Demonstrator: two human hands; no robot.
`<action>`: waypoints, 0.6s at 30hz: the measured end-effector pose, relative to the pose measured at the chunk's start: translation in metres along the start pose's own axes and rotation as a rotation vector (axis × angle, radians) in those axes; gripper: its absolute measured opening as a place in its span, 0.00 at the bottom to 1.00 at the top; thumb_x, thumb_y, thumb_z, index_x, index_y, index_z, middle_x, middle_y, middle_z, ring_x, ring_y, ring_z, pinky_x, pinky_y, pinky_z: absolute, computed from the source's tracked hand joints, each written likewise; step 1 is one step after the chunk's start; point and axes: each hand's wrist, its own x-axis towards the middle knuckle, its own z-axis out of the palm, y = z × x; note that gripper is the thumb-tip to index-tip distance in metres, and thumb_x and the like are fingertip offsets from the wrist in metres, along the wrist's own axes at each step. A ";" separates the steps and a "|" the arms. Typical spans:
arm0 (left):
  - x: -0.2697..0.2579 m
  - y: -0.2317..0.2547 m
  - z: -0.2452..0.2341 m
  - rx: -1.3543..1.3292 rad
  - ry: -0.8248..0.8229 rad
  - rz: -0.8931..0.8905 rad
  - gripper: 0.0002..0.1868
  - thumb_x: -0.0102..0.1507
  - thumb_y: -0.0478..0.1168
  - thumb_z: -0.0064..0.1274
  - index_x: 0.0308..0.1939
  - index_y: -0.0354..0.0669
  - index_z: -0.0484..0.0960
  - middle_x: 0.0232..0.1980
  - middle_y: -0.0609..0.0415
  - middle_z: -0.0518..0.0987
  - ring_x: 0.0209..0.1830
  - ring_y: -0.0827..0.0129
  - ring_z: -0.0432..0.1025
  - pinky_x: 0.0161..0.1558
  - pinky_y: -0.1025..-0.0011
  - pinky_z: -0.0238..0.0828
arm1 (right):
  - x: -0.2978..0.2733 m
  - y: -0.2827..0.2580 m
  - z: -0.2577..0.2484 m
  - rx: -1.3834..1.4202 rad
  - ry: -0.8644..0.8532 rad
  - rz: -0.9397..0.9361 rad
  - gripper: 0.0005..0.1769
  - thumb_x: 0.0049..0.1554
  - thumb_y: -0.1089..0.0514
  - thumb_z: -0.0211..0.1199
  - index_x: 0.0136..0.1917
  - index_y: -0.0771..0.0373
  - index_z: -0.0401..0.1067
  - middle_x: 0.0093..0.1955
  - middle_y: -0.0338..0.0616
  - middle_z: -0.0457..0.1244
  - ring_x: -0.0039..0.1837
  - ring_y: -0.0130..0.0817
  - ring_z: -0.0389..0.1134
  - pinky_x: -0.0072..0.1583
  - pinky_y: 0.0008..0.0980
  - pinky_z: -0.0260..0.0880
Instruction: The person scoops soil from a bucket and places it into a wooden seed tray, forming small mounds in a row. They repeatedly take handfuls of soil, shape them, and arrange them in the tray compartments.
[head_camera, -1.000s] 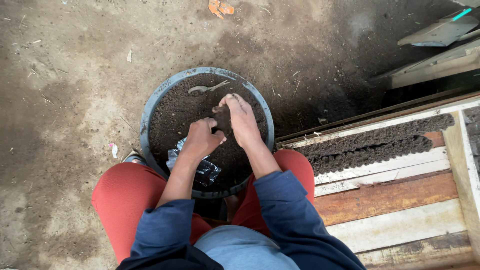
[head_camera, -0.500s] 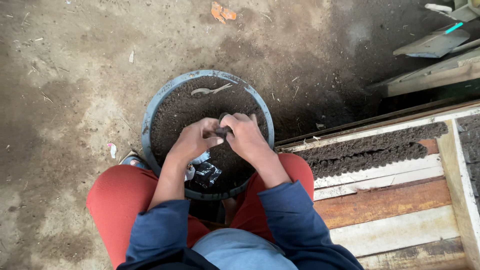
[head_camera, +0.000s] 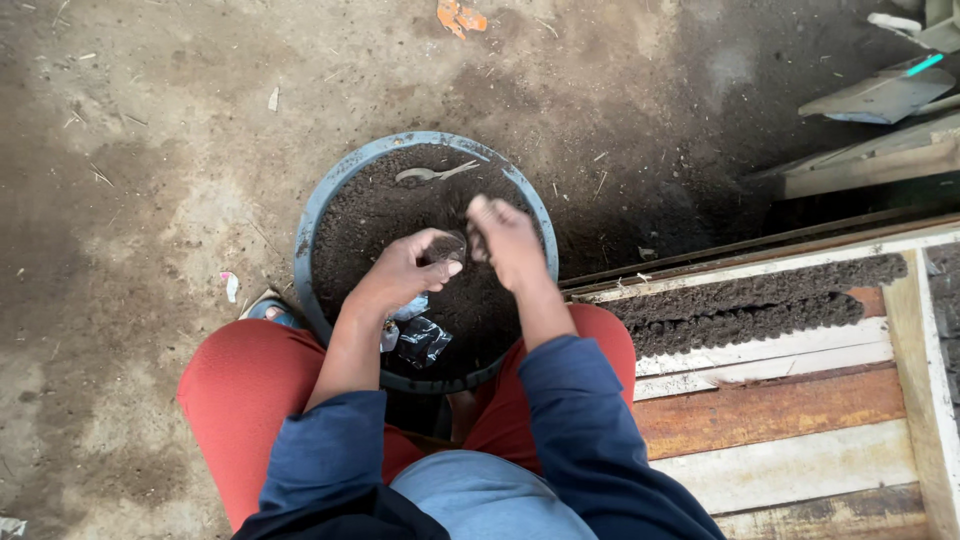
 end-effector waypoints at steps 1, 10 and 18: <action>0.002 -0.005 0.001 -0.006 -0.005 -0.003 0.26 0.59 0.39 0.68 0.62 0.43 0.82 0.44 0.43 0.83 0.38 0.68 0.79 0.41 0.70 0.85 | -0.010 -0.024 0.005 -0.005 0.005 0.004 0.20 0.63 0.44 0.64 0.37 0.59 0.70 0.24 0.43 0.58 0.24 0.32 0.62 0.27 0.25 0.55; 0.006 -0.017 0.014 0.000 -0.094 -0.007 0.29 0.58 0.40 0.70 0.63 0.38 0.81 0.38 0.46 0.81 0.37 0.67 0.80 0.37 0.72 0.86 | -0.034 -0.056 0.028 0.330 -0.135 -0.137 0.26 0.65 0.53 0.54 0.26 0.57 0.57 0.26 0.39 0.54 0.31 0.30 0.64 0.33 0.24 0.67; 0.020 -0.031 0.009 0.060 -0.149 0.088 0.19 0.58 0.45 0.74 0.47 0.39 0.86 0.36 0.47 0.84 0.40 0.63 0.80 0.37 0.65 0.83 | -0.079 -0.113 0.003 -0.898 -0.576 -0.190 0.27 0.57 0.54 0.69 0.68 0.64 0.70 0.66 0.60 0.66 0.66 0.58 0.68 0.71 0.57 0.65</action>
